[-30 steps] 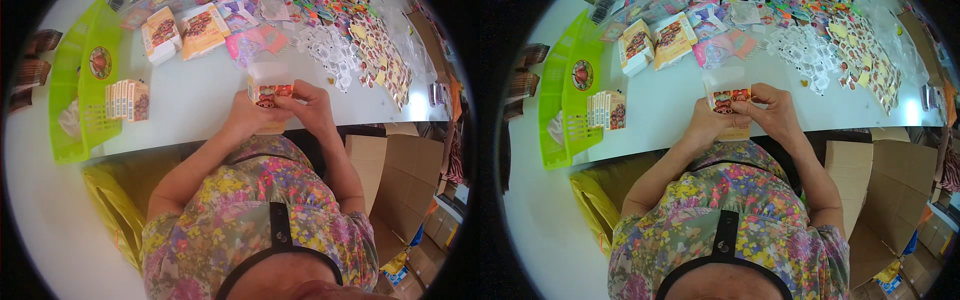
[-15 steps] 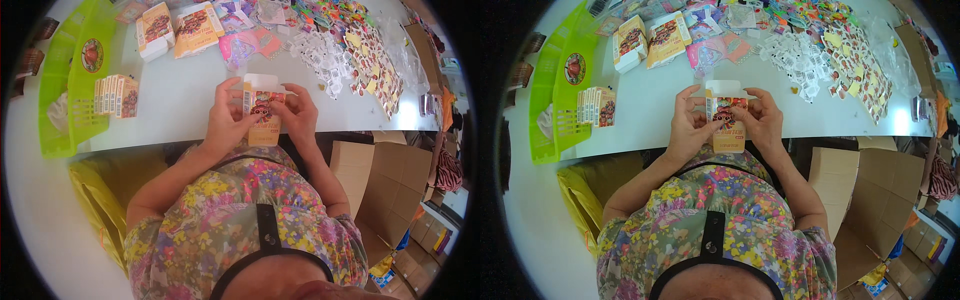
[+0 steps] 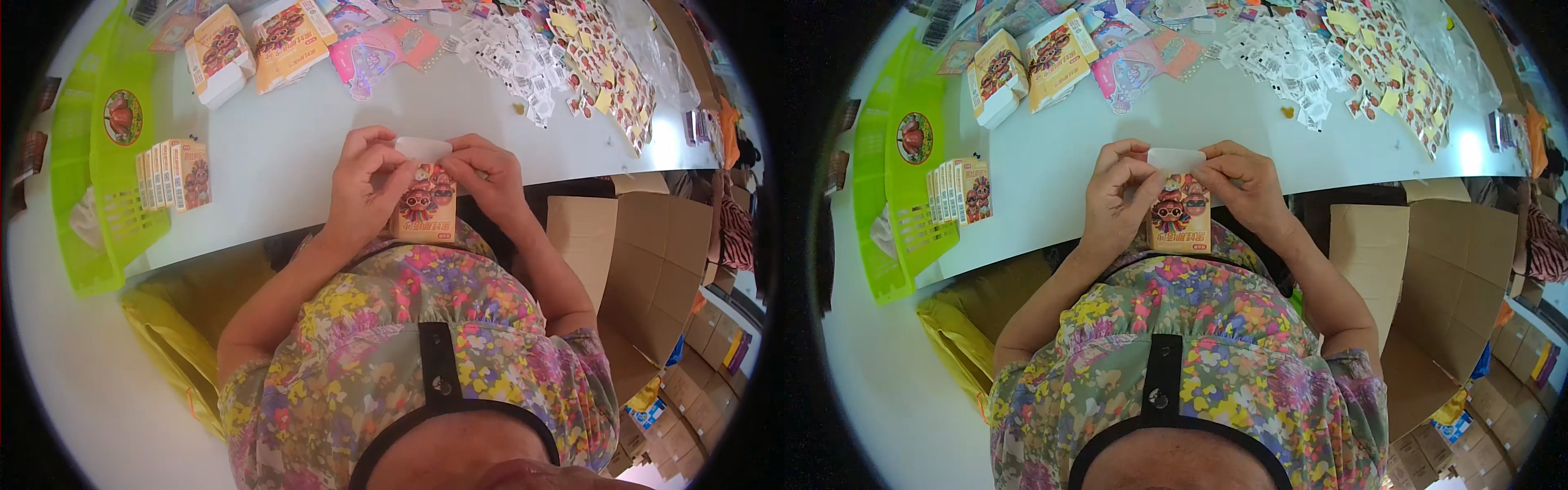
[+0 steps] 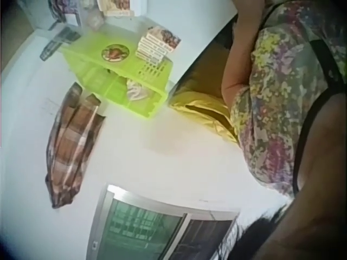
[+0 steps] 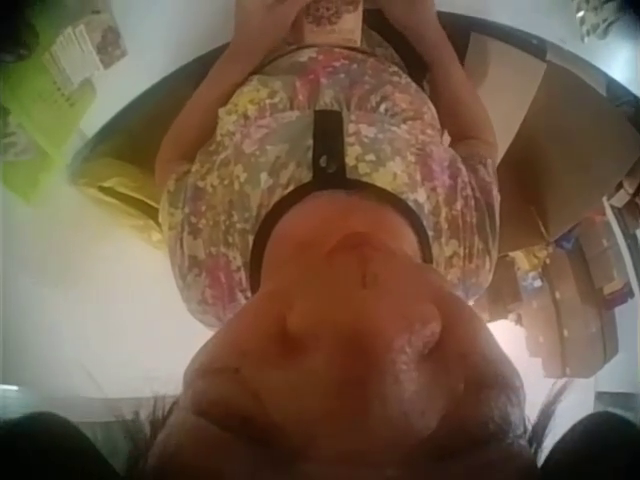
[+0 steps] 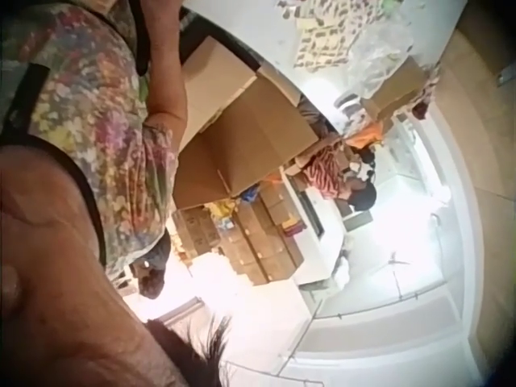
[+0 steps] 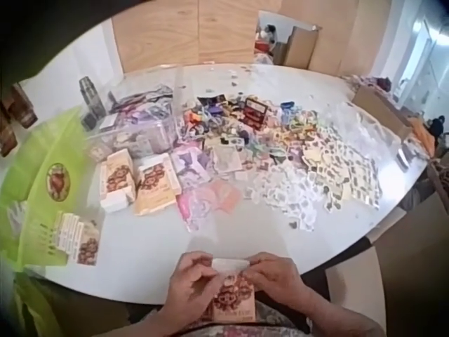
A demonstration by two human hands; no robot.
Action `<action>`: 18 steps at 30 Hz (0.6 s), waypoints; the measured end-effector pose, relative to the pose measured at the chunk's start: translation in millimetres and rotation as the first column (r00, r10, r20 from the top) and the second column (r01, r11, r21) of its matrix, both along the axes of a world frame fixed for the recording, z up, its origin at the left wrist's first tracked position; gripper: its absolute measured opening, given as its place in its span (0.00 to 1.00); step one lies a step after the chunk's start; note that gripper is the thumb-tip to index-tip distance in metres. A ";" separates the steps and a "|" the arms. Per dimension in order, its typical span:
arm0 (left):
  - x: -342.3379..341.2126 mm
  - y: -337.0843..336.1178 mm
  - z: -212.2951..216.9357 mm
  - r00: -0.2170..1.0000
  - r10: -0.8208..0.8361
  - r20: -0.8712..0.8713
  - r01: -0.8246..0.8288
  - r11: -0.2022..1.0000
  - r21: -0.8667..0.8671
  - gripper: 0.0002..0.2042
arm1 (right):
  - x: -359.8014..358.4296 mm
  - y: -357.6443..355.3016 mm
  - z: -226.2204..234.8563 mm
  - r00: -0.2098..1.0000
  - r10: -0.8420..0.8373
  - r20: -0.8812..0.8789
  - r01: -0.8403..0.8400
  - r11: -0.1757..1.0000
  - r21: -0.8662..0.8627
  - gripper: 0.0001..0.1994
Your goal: Fold small product boxes and pack them into a larger shipping carton at a factory workstation.
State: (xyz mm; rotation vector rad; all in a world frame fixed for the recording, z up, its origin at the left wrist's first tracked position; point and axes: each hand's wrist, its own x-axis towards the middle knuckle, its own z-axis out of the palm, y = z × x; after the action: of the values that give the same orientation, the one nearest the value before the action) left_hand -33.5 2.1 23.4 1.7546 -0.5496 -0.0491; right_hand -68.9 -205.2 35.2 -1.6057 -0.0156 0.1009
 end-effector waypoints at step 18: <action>18.2 0.0 29.0 0.716 -0.153 -0.681 -0.071 0.955 -0.289 0.03 | 32.5 -16.3 45.4 0.902 0.230 -0.365 -0.251 0.968 -0.009 0.05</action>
State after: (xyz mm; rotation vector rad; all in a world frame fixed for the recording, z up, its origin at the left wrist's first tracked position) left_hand -15.3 2.1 52.4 1.2866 -0.0202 -0.6170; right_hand -36.4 -221.5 80.5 -1.6138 0.0752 0.5945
